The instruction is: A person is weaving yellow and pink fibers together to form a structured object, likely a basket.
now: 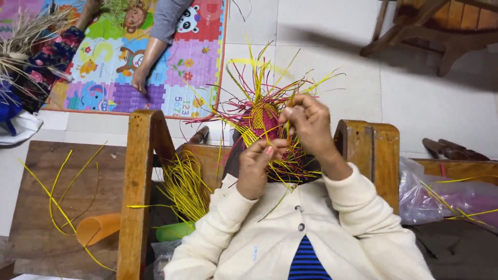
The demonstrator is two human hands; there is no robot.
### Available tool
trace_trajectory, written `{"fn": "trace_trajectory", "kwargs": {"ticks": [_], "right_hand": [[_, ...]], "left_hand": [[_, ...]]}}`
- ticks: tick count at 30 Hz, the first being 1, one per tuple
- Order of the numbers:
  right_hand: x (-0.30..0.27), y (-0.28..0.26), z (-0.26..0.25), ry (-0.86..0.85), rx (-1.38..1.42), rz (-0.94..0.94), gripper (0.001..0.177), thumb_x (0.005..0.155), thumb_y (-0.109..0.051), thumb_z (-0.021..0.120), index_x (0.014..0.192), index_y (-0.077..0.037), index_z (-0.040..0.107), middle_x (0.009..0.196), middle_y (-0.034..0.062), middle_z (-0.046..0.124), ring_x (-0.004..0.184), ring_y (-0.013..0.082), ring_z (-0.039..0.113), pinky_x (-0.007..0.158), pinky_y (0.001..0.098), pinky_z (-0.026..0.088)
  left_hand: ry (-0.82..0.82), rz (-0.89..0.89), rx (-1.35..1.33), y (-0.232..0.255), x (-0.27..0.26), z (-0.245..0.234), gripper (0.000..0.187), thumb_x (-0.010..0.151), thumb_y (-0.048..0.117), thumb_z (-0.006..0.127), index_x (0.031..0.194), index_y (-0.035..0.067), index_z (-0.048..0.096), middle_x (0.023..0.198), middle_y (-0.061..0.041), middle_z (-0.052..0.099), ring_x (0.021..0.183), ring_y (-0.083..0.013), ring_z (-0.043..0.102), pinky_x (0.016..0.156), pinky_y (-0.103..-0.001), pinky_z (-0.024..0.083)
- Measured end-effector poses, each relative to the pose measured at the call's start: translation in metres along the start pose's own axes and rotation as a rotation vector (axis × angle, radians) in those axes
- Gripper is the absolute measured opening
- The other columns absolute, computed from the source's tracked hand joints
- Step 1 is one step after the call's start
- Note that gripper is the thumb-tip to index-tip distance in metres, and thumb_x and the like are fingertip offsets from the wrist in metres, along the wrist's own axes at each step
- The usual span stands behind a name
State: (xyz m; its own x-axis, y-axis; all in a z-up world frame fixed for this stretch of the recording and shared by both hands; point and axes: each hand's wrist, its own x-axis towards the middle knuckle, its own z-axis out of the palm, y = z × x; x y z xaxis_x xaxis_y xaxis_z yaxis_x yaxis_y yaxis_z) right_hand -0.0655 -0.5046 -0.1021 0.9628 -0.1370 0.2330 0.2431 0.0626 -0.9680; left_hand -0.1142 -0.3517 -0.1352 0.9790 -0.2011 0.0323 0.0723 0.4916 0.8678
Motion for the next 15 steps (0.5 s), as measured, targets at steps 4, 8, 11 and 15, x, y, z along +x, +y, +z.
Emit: {"fn": "trace_trajectory", "kwargs": {"ticks": [4,8,11,15], "right_hand": [[-0.01,0.0,0.007,-0.019,0.048,-0.021,0.005,0.093,0.0,0.057,0.094,0.004,0.056,0.068,0.0202,0.065,0.053,0.0134,0.061,0.04,0.0183,0.05],[-0.012,-0.003,0.005,-0.018,0.093,-0.022,0.006,0.093,0.0,0.057,0.095,0.005,0.055,0.068,0.02,0.065,0.053,0.0131,0.061,0.04,0.0179,0.051],[-0.015,0.004,0.004,-0.022,0.131,-0.023,0.007,0.093,-0.001,0.058,0.095,0.005,0.055,0.068,0.0202,0.066,0.053,0.0132,0.062,0.04,0.0177,0.051],[-0.016,0.008,0.001,-0.023,0.118,-0.038,0.006,0.093,-0.001,0.058,0.094,0.004,0.056,0.067,0.0193,0.066,0.053,0.0125,0.062,0.041,0.0179,0.051]], "left_hand": [[-0.011,-0.105,-0.129,-0.013,-0.005,0.003,0.018,0.095,0.015,0.057,0.088,-0.002,0.058,0.103,-0.021,0.067,0.093,-0.0234,0.068,0.072,-0.025,0.057],[0.003,-0.1,-0.072,-0.027,-0.002,-0.006,0.019,0.094,0.017,0.059,0.089,0.0,0.06,0.103,-0.016,0.067,0.094,-0.0177,0.064,0.076,-0.022,0.054],[-0.019,-0.149,-0.146,-0.024,-0.01,-0.005,0.014,0.096,0.013,0.054,0.092,-0.001,0.057,0.075,-0.018,0.066,0.067,-0.016,0.066,0.062,-0.023,0.053],[-0.002,-0.18,-0.207,-0.022,-0.015,-0.004,0.013,0.096,0.011,0.056,0.093,-0.002,0.056,0.062,-0.015,0.057,0.05,-0.0142,0.057,0.047,-0.021,0.047]]}}
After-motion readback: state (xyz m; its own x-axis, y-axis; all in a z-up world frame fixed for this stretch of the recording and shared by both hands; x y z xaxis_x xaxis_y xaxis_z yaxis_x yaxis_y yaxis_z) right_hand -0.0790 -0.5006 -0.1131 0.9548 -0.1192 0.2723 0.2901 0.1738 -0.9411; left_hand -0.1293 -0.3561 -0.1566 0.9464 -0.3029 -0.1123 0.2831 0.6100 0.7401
